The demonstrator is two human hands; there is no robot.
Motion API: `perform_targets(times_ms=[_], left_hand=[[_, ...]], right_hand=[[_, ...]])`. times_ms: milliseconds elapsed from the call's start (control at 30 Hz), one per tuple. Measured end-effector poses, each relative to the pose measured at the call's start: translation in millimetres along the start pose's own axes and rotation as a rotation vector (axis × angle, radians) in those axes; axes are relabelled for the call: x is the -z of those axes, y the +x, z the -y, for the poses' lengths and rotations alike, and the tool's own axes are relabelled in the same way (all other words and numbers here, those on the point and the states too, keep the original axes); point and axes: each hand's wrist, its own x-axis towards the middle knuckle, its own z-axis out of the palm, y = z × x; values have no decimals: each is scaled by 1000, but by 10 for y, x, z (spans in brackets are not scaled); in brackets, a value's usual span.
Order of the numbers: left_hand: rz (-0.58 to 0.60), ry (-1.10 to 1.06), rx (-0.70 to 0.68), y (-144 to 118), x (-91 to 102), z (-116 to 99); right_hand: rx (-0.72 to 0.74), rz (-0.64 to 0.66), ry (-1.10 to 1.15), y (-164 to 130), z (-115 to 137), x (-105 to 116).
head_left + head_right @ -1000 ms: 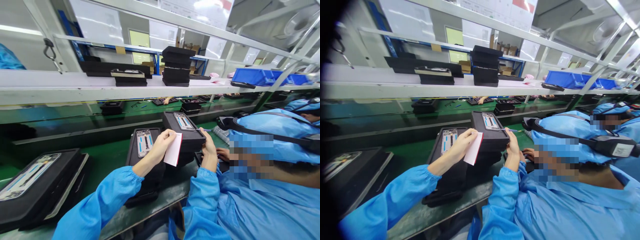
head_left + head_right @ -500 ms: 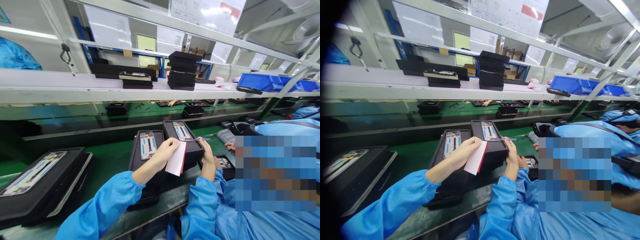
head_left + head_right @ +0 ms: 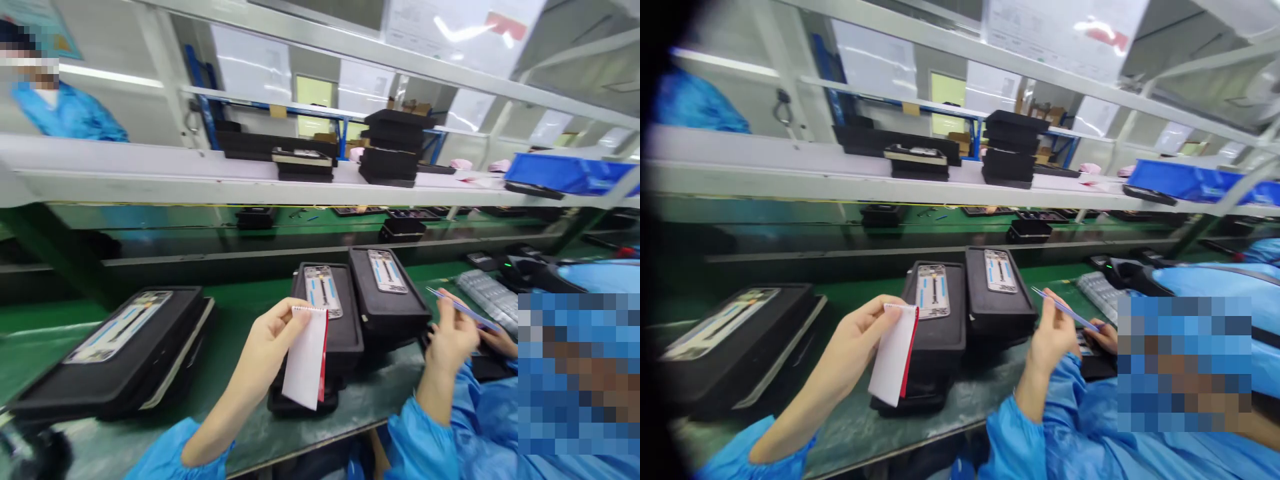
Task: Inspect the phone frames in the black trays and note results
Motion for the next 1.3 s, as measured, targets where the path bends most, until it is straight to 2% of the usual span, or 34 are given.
perform_targets(times_ms=[67, 100, 200, 267, 367, 567, 700, 867, 1067, 1300], left_hand=[[-91, 58, -106, -156, 191, 1], [-144, 85, -151, -230, 282, 17], [-310, 155, -237, -438, 555, 99], [-390, 207, -273, -574, 746, 148], [-490, 283, -311, -775, 1030, 185], [-658, 347, -379, -1030, 1465, 231], [-692, 374, -422, -1080, 1645, 243], [-706, 396, -444, -1099, 1806, 226], [-705, 411, -445, -1072, 1911, 220], [-713, 409, -382, -1005, 2013, 271]], right_hand=[[81, -26, 77, -389, 221, -217], [126, 48, 126, -619, 344, -331], [173, 539, 287, -1290, 675, -629], [187, 770, 381, -1620, 789, -798], [204, 951, 437, -1912, 789, -1044], [274, 1208, 467, -2204, 751, -1448], [327, 1307, 453, -2332, 841, -1629], [352, 1355, 430, -2427, 892, -1777], [368, 1367, 399, -2472, 895, -1875], [283, 1347, 404, -2586, 847, -1940]])
